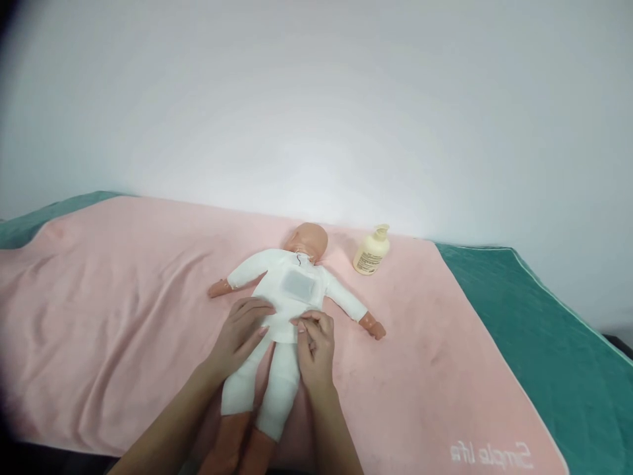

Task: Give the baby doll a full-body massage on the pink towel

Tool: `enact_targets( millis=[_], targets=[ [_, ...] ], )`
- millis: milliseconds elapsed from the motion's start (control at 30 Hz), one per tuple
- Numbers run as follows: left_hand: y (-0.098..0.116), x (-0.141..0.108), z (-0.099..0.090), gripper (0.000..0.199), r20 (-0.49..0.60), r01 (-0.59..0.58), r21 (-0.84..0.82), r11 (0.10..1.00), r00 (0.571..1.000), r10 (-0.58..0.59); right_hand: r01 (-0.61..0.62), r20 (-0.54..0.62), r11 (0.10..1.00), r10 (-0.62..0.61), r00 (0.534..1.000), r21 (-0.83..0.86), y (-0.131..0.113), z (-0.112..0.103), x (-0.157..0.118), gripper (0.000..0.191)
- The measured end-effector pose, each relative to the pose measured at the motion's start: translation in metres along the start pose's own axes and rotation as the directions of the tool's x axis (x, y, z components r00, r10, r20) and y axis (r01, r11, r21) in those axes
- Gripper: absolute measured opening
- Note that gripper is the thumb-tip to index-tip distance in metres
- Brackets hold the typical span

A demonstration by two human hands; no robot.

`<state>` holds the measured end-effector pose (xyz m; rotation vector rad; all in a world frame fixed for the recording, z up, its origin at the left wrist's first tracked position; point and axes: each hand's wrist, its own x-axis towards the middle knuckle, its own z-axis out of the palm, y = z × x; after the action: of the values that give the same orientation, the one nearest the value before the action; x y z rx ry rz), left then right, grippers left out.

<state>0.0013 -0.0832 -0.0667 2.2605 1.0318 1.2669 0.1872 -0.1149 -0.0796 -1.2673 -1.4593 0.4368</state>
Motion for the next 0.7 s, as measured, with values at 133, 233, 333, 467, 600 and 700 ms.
enact_targets(
  millis=[133, 233, 333, 467, 600, 700],
  targets=[
    [0.000, 0.002, 0.001, 0.025, 0.088, 0.049, -0.005, 0.999, 0.995, -0.048, -0.001, 0.026, 1.000, 0.001, 1.000, -0.016, 0.001, 0.003, 0.000, 0.028],
    [0.001, 0.006, 0.001, 0.026, 0.124, 0.086, -0.021, 0.996, 0.989, -0.083, -0.025, 0.049, 0.999, 0.027, 0.998, -0.032, 0.004, 0.005, 0.005, 0.027],
    [0.002, 0.008, 0.003, 0.025, 0.147, 0.110, -0.010, 0.994, 0.983, -0.107, -0.042, 0.058, 0.998, 0.045, 0.997, -0.050, 0.005, 0.007, 0.008, 0.027],
    [-0.001, 0.005, 0.004, 0.024, 0.107, 0.080, 0.006, 0.997, 0.991, -0.080, -0.017, 0.028, 0.998, 0.018, 0.999, -0.060, 0.004, 0.008, 0.005, 0.027],
    [-0.004, 0.000, 0.005, 0.032, 0.046, 0.013, 0.000, 1.000, 0.999, -0.013, 0.044, -0.026, 0.997, -0.046, 0.999, -0.069, 0.001, 0.007, -0.001, 0.026],
    [-0.004, 0.000, 0.005, 0.035, 0.072, 0.007, 0.018, 1.000, 0.997, -0.009, 0.053, -0.040, 0.997, -0.055, 0.998, -0.060, 0.002, 0.007, -0.003, 0.025]
  ],
)
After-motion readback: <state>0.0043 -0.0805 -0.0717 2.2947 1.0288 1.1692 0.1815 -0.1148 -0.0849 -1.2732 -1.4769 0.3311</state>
